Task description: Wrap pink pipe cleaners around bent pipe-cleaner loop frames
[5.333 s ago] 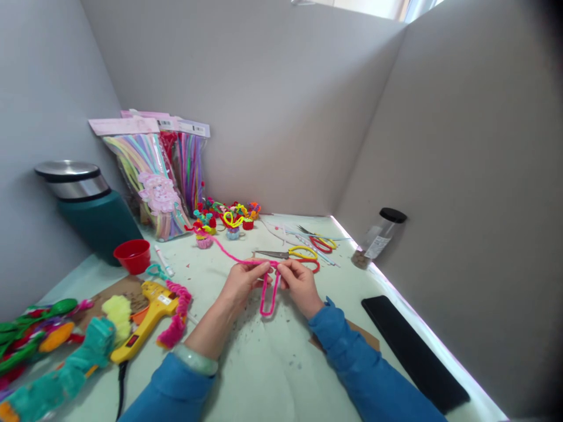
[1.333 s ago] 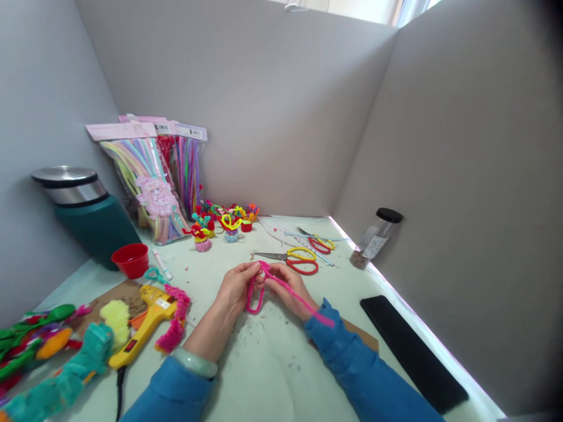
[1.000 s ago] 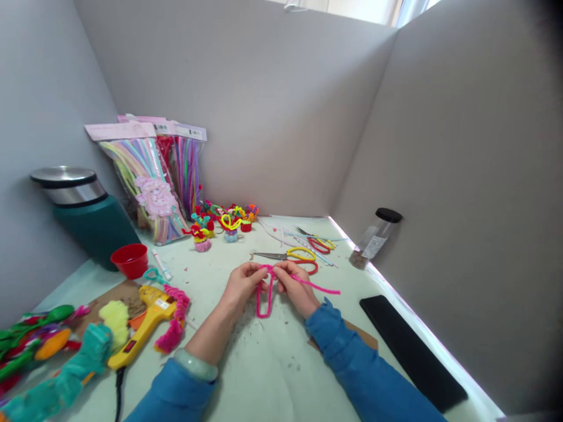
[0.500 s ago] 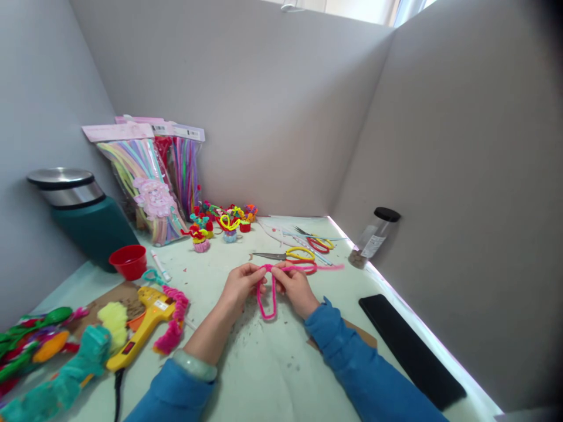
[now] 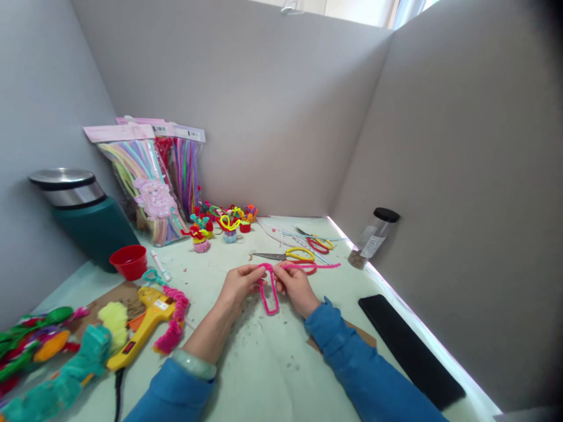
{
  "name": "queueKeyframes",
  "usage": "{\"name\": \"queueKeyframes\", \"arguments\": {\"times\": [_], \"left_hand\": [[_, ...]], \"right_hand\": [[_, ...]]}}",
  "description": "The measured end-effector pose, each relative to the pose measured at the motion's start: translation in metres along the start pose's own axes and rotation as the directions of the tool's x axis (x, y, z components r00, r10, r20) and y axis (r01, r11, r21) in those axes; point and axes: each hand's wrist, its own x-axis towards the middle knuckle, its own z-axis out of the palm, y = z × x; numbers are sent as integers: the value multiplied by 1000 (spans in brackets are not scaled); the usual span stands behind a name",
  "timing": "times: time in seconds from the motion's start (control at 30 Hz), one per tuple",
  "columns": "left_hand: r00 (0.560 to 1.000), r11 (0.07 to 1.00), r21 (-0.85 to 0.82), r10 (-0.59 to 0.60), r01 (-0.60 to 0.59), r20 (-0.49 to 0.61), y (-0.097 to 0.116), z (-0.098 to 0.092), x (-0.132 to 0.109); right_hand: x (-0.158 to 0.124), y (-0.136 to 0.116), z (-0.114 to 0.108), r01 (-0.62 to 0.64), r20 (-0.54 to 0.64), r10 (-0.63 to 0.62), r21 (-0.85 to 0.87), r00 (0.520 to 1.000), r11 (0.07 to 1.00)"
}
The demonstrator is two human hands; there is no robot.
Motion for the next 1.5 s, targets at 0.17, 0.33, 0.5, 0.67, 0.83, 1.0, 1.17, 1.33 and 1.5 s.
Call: {"name": "queueKeyframes", "arguments": {"times": [0.17, 0.33, 0.5, 0.67, 0.83, 1.0, 1.17, 1.33, 1.5], "left_hand": [[998, 1000, 9, 2, -3, 70, -1, 1, -1], [994, 1000, 3, 5, -5, 107, 0, 0, -1], [971, 1000, 4, -13, 12, 239, 3, -1, -5], [972, 999, -18, -42, 47, 232, 2, -1, -4], [993, 998, 50, -40, 34, 115, -1, 2, -1], [994, 995, 86, -52, 44, 98, 2, 5, -4], [998, 993, 116, -23, 16, 61, -2, 2, 1], [996, 978, 200, 39, -55, 81, -4, -1, 3], [968, 988, 139, 38, -74, 248, 1, 2, -2]], "right_hand": [[-1, 0, 0, -4, 24, 4, -2, 1000, 1000], [0, 0, 1, -45, -1, 45, 30, 999, 999], [-1, -1, 2, -21, 19, 20, 85, 1000, 996], [-2, -2, 2, 49, -19, -50, -35, 999, 998], [-1, 0, 0, 133, -107, -152, -163, 983, 978], [-6, -3, 1, 214, -56, -252, -367, 966, 905], [-14, -13, 2, 456, 178, -448, -609, 876, 650], [-15, -16, 3, 474, 234, -436, -644, 869, 601], [-12, -17, 0, 493, 218, -459, -582, 861, 647]]}}
